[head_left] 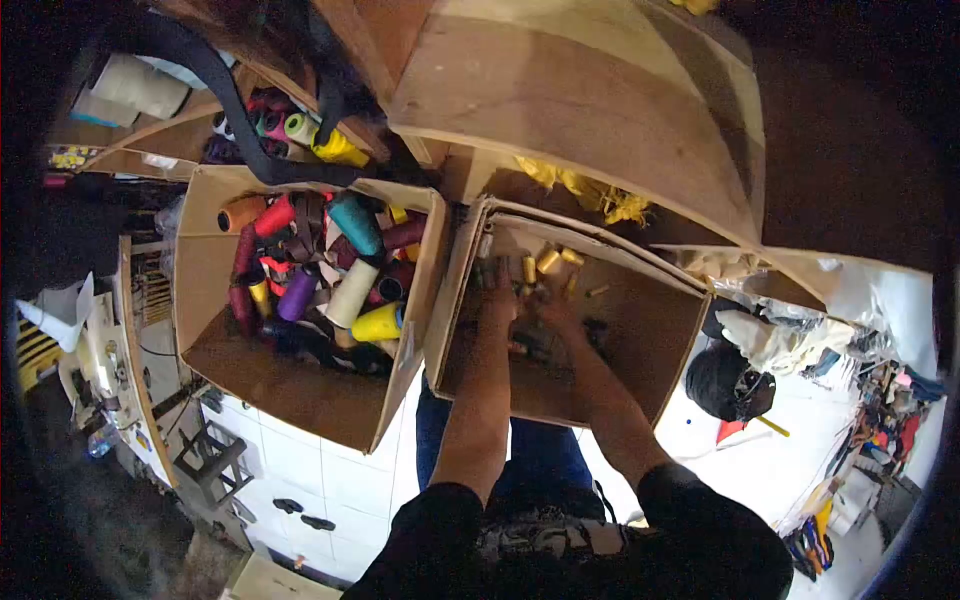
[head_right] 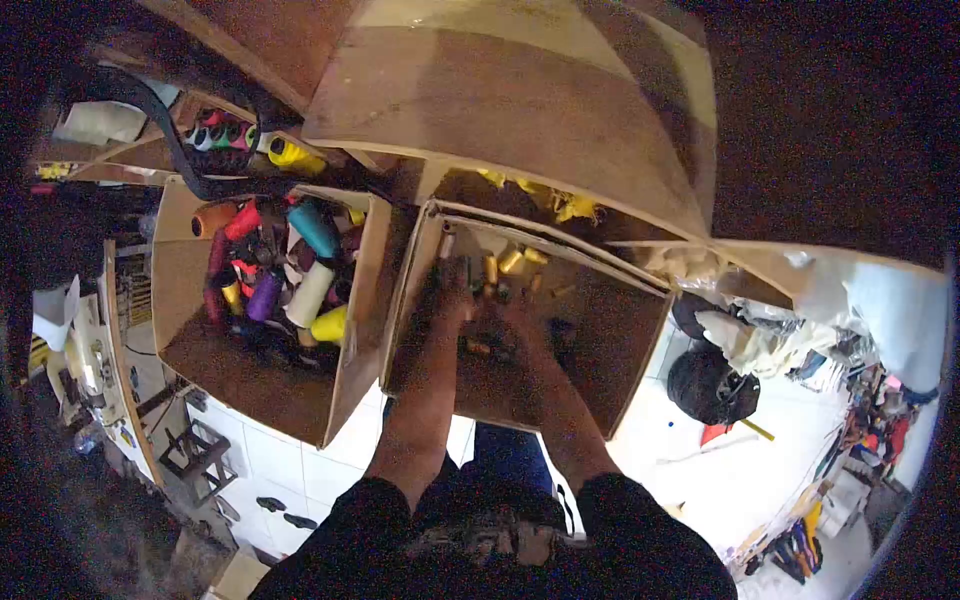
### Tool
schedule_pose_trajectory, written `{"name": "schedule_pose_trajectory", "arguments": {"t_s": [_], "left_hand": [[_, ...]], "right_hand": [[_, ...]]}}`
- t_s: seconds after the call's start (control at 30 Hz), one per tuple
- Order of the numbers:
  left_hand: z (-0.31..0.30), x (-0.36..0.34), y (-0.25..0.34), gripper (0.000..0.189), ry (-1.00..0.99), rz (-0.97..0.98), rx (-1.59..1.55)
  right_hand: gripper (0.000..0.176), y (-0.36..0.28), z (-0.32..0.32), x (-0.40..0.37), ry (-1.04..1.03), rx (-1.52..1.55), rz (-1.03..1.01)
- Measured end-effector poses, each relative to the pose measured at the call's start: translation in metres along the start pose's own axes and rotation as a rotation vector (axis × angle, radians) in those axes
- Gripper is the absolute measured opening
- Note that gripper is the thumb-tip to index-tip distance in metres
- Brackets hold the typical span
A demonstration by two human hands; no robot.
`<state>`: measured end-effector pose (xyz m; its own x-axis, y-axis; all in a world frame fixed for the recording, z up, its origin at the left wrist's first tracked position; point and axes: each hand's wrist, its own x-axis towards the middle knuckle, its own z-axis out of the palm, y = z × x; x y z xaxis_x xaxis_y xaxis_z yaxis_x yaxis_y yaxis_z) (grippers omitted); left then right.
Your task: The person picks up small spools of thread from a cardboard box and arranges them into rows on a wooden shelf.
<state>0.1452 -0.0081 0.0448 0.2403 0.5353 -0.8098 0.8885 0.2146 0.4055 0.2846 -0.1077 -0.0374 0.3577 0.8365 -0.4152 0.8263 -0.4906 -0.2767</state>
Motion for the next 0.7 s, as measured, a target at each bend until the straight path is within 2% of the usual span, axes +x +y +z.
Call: {"name": "schedule_pose_trajectory", "arguments": {"t_s": [0.07,0.13,0.17,0.2,0.27,0.33,0.4,0.5,0.57,0.63,0.7], "left_hand": [[0.007,0.016,-0.007,0.099,0.002,0.063,0.014],[0.022,0.025,-0.01,0.1,0.089,0.111,0.098],[0.027,0.035,-0.016,0.1,0.015,0.101,0.088],[0.037,0.048,-0.024,0.1,-0.065,0.088,0.08],[0.044,0.053,-0.027,0.1,-0.1,0.103,0.102],[0.042,0.041,-0.027,0.101,-0.013,0.145,0.171],[0.041,0.031,-0.019,0.1,-0.028,0.162,-0.034],[0.014,0.004,0.011,0.097,-0.132,0.103,-0.196],[0.004,-0.004,0.023,0.094,-0.138,0.103,-0.152],[0.009,-0.004,0.022,0.091,-0.098,0.178,-0.088],[0.019,0.0,0.019,0.088,-0.151,0.272,-0.2]], "right_hand": [[0.088,-0.023,-0.029,-0.017,0.024,-0.005,0.014],[0.085,-0.031,-0.019,-0.008,-0.078,0.505,0.211],[0.083,-0.035,-0.012,-0.003,-0.131,0.762,0.315],[0.079,-0.047,-0.024,-0.005,-0.2,0.882,0.342],[0.073,-0.077,-0.072,-0.003,-0.326,1.122,0.384],[0.07,-0.079,-0.075,0.003,-0.339,1.205,0.514],[0.065,-0.075,-0.072,0.005,-0.356,1.28,0.552],[0.054,-0.056,-0.062,0.011,-0.377,1.37,0.468],[0.05,-0.045,-0.057,0.013,-0.394,1.426,0.413],[0.049,-0.057,-0.086,0.001,-0.372,1.434,0.611],[0.049,-0.056,-0.09,-0.007,-0.372,1.507,0.656]]}}
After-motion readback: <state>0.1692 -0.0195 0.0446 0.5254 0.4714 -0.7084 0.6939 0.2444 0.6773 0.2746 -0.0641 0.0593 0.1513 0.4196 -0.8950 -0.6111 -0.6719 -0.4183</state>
